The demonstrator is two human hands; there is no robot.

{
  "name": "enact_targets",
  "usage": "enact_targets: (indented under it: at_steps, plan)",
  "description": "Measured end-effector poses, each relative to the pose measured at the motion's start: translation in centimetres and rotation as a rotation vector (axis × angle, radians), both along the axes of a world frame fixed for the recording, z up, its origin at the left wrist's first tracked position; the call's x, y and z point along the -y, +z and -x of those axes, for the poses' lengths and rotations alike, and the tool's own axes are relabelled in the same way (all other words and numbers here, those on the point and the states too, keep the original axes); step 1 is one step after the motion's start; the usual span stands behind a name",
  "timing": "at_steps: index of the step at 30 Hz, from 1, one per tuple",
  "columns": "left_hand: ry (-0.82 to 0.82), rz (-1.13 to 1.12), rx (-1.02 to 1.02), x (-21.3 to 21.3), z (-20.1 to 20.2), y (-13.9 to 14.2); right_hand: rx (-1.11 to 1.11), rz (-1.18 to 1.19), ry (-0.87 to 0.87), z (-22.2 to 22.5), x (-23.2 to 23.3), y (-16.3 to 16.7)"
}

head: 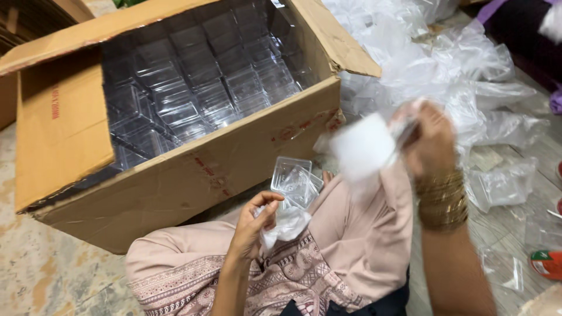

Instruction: The person sits on the floor and wraps clear plastic boxes in plastic bags one at a time, then places each wrapped box into a large cardboard carton filled with similar boxes. They continue this wrapping and packing cycle throughout the episode.

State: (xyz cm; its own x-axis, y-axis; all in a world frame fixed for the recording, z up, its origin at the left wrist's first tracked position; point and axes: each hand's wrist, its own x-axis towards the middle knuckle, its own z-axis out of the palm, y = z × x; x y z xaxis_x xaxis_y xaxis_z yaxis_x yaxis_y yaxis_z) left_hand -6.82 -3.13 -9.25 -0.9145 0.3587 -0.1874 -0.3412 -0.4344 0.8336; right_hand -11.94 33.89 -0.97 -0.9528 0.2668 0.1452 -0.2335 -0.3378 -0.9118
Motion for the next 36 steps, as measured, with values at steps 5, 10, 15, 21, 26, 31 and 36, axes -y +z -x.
enact_targets:
  at_steps: [5, 10, 15, 21, 26, 31, 36]
  plan:
    - [0.102, -0.228, 0.083, 0.1, -0.4, 2.2, -0.255, -0.108, -0.266, 11.7, -6.1, 0.3]
    - [0.137, -0.517, 0.031, 0.7, 0.0, 2.7, -0.077, -0.646, -0.334, 14.7, -5.0, -4.2]
    - [0.199, -0.529, 0.034, 1.6, 0.7, 2.6, -0.258, -0.686, -0.093, 5.2, 6.0, -6.2]
    - [0.206, -0.611, 0.053, 1.1, 0.4, 3.6, -0.188, -0.686, 0.474, -6.1, 20.5, -7.7]
    - [0.189, -0.201, 0.02, 1.4, -0.3, 2.9, 0.176, -0.528, 0.276, -6.8, 21.3, -9.4]
    - [0.23, 0.035, 0.068, 1.5, -0.8, -0.7, 0.037, -0.452, 0.169, -7.2, 21.8, -11.2]
    - [0.299, -0.165, 0.072, 2.9, -0.1, -2.8, 0.131, -0.451, 0.036, -6.9, 22.3, -10.2]
